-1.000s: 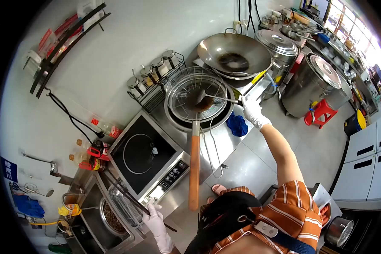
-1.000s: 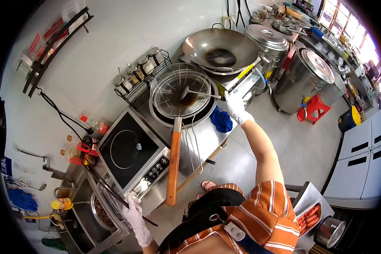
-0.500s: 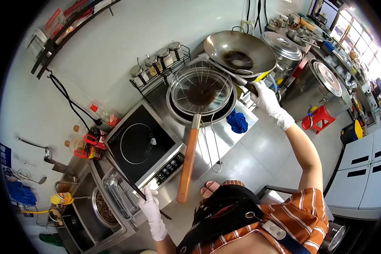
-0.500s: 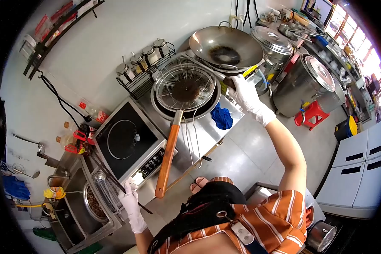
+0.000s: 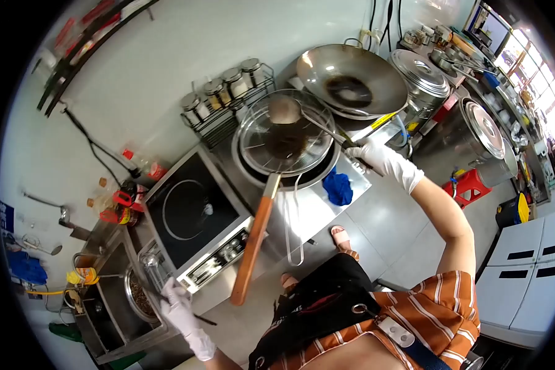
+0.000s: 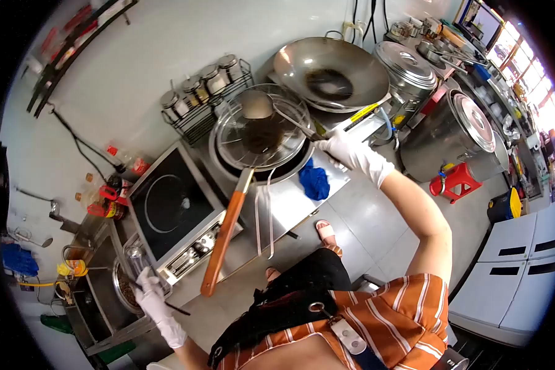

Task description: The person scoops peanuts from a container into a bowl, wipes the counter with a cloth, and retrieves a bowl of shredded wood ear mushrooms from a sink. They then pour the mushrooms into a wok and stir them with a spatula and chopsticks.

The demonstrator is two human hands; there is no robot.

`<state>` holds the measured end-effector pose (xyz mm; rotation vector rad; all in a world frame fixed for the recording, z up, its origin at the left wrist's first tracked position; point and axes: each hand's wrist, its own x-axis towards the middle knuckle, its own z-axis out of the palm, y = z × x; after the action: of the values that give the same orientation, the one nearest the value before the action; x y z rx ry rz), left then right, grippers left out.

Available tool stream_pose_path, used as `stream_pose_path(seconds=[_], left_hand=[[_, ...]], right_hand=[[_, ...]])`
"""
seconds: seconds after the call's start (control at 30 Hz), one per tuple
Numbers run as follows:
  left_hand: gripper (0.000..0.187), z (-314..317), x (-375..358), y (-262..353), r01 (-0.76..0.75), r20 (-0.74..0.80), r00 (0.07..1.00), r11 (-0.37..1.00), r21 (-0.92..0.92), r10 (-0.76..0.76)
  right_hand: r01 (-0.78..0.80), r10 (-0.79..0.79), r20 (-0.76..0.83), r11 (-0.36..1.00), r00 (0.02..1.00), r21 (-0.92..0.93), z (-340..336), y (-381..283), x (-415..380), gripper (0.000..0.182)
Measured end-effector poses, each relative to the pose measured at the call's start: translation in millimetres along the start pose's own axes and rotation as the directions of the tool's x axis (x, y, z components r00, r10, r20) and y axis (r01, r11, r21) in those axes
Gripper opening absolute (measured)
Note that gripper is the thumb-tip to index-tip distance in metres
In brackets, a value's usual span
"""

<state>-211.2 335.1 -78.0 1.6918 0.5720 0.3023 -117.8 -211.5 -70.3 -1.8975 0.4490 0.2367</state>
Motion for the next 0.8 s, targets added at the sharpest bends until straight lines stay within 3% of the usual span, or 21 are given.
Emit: stream_pose_path(seconds=[0.03,0.07,0.17,0.23,0.3,0.37,0.43,0.47,0.53,0.63,0.67,0.7,0.77,0.8], left_hand=[[0.022,8,-6,13,-0.011,-0.035,0.999,1.000,0.009,0.011],[0.023,16,-12,22,-0.043,-0.087,0.995,0.999,0.029,0.045],[0.022,38,-24,25,-0.159,-0.269,0.950,0.987,0.022,0.159],[0.023,75,-49,57,-0.078,-0.406,0.909,0.995,0.061,0.096],[0.025,121,-76,82,-0.102,-0.486,0.866,0.993,0.057,0.117],[0.027,150,-93,92,-0.092,-0.462,0.877,0.990,0.104,0.130],[0.029,169,-101,94,-0.079,-0.441,0.890,0.991,0.107,0.118],[0.030,182,-107,98,-0.056,-0.484,0.865,0.983,0.173,0.134],[0.031,226,-132,136,-0.013,-0.492,0.849,0.940,0.341,0.191],[0.032,233,-132,131,-0.040,-0.495,0.842,0.939,0.342,0.216],[0.033,234,-130,130,0.003,-0.520,0.832,0.936,0.352,0.193],[0.033,235,-128,129,0.009,-0.520,0.833,0.934,0.358,0.191],[0.033,233,-122,122,-0.024,-0.466,0.839,0.876,0.482,0.279],[0.035,230,-118,119,0.006,-0.473,0.847,0.885,0.465,0.243]], right_hand=[[0.013,-0.023,0.079,0.991,0.997,0.136,-20,-2,7,0.024],[-0.041,0.018,0.149,0.987,0.989,0.154,-42,-23,2,0.027],[-0.010,-0.016,0.145,0.985,0.989,0.173,-124,-29,32,0.017],[-0.009,0.013,0.024,0.990,1.000,-0.144,-185,-37,60,0.018],[-0.226,0.215,-0.070,0.909,0.974,-0.350,-235,-51,90,0.022],[-0.189,0.098,-0.161,0.511,0.982,-0.839,-274,-53,143,0.025],[-0.106,0.199,0.028,0.630,0.980,-0.769,-302,-53,179,0.022],[-0.069,0.252,0.048,0.435,0.967,-0.898,-301,-65,190,0.018],[-0.009,0.216,0.093,0.429,0.972,-0.903,-304,-82,191,0.018],[0.108,0.139,0.183,0.425,0.973,-0.899,-296,-114,201,0.017],[0.021,0.402,0.126,0.254,0.907,-0.967,-286,-128,211,0.017],[-0.017,0.626,0.022,0.056,0.780,-0.998,-280,-135,220,0.017],[0.020,0.666,0.047,0.048,0.745,-0.999,-274,-131,230,0.015],[-0.012,0.623,0.066,0.120,0.780,-0.993,-270,-126,233,0.016]])
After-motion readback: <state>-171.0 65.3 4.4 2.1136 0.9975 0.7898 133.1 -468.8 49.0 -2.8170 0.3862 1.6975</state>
